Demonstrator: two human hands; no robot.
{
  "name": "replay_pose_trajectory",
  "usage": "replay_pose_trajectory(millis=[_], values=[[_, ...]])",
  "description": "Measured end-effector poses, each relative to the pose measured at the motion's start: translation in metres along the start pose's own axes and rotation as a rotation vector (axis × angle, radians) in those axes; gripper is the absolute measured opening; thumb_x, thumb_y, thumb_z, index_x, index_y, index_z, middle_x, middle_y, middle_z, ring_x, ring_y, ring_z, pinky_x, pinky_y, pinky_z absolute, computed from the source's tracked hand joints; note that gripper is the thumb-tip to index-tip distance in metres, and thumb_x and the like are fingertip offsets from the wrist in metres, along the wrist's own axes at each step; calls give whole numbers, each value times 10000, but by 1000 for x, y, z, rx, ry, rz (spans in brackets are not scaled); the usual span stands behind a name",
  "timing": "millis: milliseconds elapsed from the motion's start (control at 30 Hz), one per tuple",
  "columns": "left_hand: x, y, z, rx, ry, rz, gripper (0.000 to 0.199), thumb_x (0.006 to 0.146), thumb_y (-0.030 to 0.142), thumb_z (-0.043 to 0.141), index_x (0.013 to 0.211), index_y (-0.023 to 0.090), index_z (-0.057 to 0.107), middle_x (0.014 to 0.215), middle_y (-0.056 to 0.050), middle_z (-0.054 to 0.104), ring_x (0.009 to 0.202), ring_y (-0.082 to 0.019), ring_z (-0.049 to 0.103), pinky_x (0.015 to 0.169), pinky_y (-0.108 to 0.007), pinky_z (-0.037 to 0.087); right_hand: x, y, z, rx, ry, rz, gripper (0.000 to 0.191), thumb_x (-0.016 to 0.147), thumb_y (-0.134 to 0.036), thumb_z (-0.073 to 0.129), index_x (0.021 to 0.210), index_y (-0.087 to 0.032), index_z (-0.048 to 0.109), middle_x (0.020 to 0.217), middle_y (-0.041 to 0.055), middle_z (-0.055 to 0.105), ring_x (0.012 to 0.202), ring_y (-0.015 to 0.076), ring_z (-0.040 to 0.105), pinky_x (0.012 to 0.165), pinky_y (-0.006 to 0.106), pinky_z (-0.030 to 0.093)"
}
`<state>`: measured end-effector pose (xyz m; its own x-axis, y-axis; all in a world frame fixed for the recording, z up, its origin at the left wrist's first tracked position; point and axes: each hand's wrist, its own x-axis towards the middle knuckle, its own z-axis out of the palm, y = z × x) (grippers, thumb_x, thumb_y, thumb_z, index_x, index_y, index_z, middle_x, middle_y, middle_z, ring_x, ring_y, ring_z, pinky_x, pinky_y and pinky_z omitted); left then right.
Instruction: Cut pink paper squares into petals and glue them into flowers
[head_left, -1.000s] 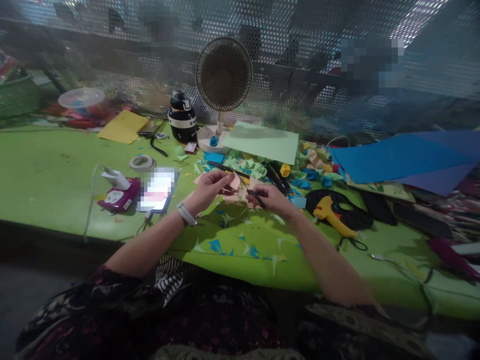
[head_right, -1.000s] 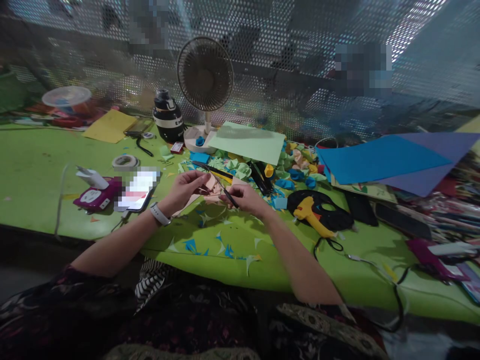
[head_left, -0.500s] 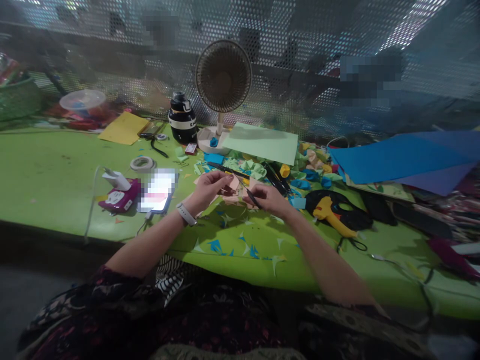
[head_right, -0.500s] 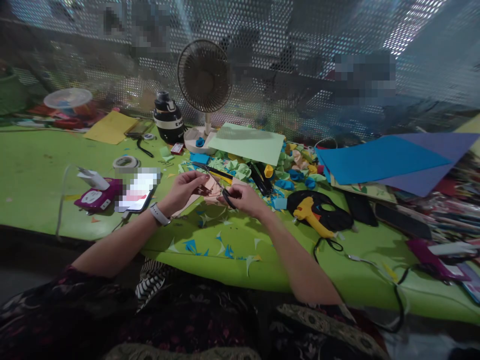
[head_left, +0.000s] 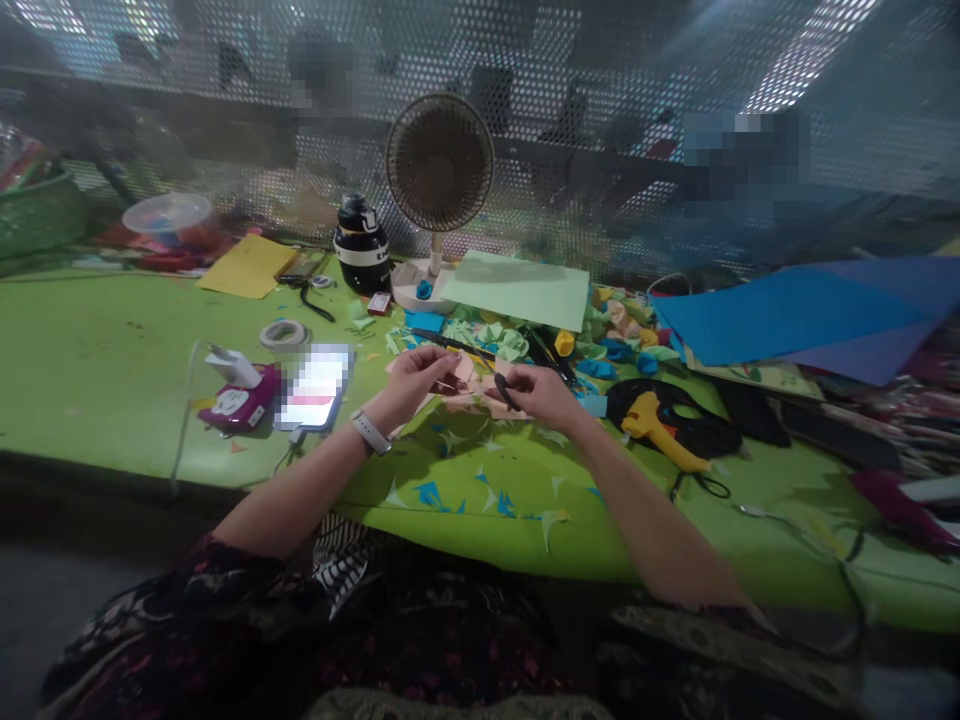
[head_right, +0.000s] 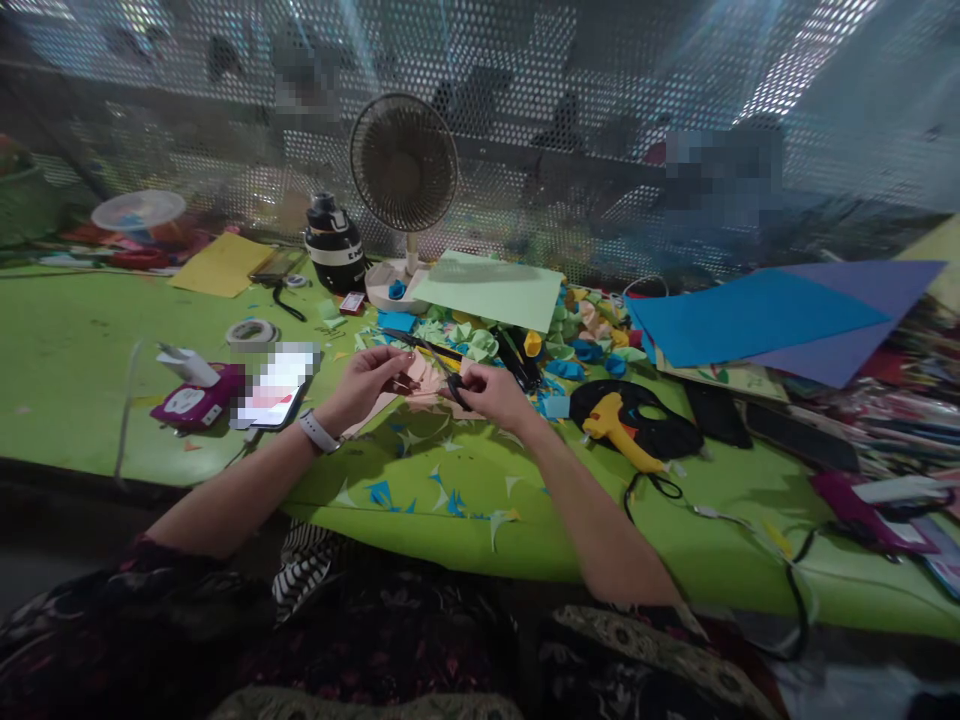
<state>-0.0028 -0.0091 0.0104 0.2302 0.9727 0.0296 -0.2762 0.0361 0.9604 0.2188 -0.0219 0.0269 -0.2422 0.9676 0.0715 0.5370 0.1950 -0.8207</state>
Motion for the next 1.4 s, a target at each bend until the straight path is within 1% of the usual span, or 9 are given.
replay_pose_trajectory(millis=[200,367,467,567,767,867,967,1200,1400], values=[[4,1,2,-156,22,-181,333,767,426,787,865,163,608,738,-8,696,653,-161,744,487,-172,534,6,13,-16,-50,201,47,562,641,-741,698,670,-193,571,633,21,576,587,143,456,531,278,331],[8,1,4,-257,97,-297,237,913,339,627,809,127,635,744,-97,740,685,-161,746,610,-211,594,15,33,-34,-230,371,71,541,659,-743,660,655,-209,578,662,53,621,606,173,503,568,300,354],[8,1,3,-270,62,-276,179,920,265,592,863,117,674,799,-117,765,707,-158,744,684,-241,611,17,42,-43,-403,424,82,511,688,-712,652,639,-205,607,723,82,644,659,195,536,604,310,369],[7,-1,1,-267,0,-215,180,893,292,637,921,124,696,899,-119,775,777,-163,746,751,-259,609,18,49,-51,-539,450,116,503,724,-686,641,630,-192,645,733,100,654,689,210,554,602,311,357],[6,-3,-2,-277,-89,-146,203,752,206,792,921,128,711,936,-84,767,871,-152,731,824,-246,574,21,61,-62,-641,458,348,423,768,-593,668,710,-176,714,694,85,703,692,219,630,574,285,353],[7,-5,-2,-228,-35,-148,275,671,177,847,911,130,721,877,-51,756,766,-117,702,722,-216,558,23,68,-65,-661,465,398,373,771,-548,686,773,-179,745,780,96,743,777,239,677,593,278,377],[8,-7,-3,-167,18,-166,295,620,248,887,833,136,716,764,-11,721,650,-88,646,661,-215,540,23,71,-68,-654,470,417,360,769,-536,693,812,-186,761,815,100,756,815,254,696,608,282,402],[5,-9,-2,26,-9,-126,372,598,428,887,775,142,728,693,-4,684,578,-78,578,578,-203,466,20,70,-76,-682,472,456,322,782,-478,694,816,-167,768,795,109,757,833,266,705,622,285,426],[6,-3,0,86,151,13,281,609,351,866,729,138,728,608,23,631,505,-48,461,507,-197,346,21,76,-76,-653,444,435,243,805,-376,662,891,-176,773,854,86,767,862,241,704,687,285,463]])
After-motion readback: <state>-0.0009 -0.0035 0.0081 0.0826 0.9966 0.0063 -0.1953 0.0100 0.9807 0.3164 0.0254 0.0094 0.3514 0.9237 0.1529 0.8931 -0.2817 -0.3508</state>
